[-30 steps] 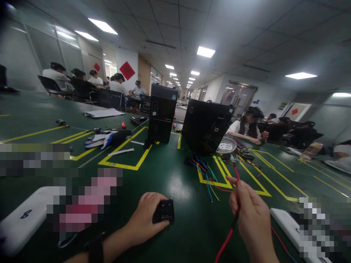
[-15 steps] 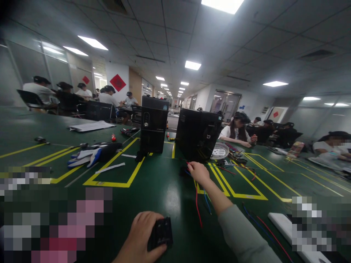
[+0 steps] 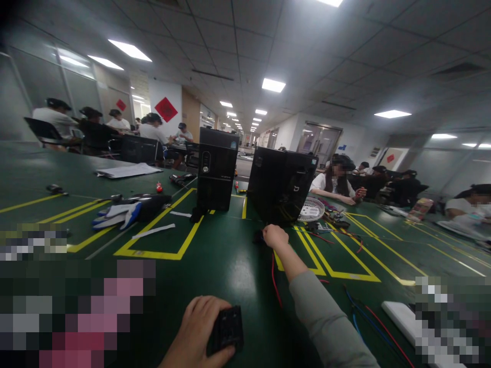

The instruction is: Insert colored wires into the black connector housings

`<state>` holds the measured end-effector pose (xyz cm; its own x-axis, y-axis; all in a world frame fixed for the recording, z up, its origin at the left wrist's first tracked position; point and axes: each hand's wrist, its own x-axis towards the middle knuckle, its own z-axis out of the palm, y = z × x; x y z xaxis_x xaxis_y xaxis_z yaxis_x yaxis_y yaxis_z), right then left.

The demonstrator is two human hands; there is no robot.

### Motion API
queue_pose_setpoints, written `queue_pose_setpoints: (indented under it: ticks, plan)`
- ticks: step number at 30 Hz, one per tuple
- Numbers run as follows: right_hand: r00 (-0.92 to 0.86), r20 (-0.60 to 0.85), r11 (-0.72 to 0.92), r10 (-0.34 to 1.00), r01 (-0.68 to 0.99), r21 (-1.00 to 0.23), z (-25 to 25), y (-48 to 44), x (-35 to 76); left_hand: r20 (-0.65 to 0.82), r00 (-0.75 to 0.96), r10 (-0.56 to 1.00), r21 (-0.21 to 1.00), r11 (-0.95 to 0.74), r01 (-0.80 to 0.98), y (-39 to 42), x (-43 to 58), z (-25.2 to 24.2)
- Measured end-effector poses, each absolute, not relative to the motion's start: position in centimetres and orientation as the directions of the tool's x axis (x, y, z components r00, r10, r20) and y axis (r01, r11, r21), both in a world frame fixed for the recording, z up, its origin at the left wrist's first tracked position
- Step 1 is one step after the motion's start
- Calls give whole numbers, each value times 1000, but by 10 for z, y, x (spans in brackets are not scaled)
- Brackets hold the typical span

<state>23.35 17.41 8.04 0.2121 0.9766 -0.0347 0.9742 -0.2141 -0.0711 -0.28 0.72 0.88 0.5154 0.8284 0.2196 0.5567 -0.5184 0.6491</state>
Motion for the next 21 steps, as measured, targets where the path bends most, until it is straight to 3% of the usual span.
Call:
queue_pose_setpoints:
  ticks: [8,21]
  plan:
    - [207,7,-205,978,973,-105,83,170,230,202,497,844,667,-490,562,5,-2,13]
    - [145,-24,-144,989,989,39,82,170,231,228,495,838,678,-502,538,4,-3,14]
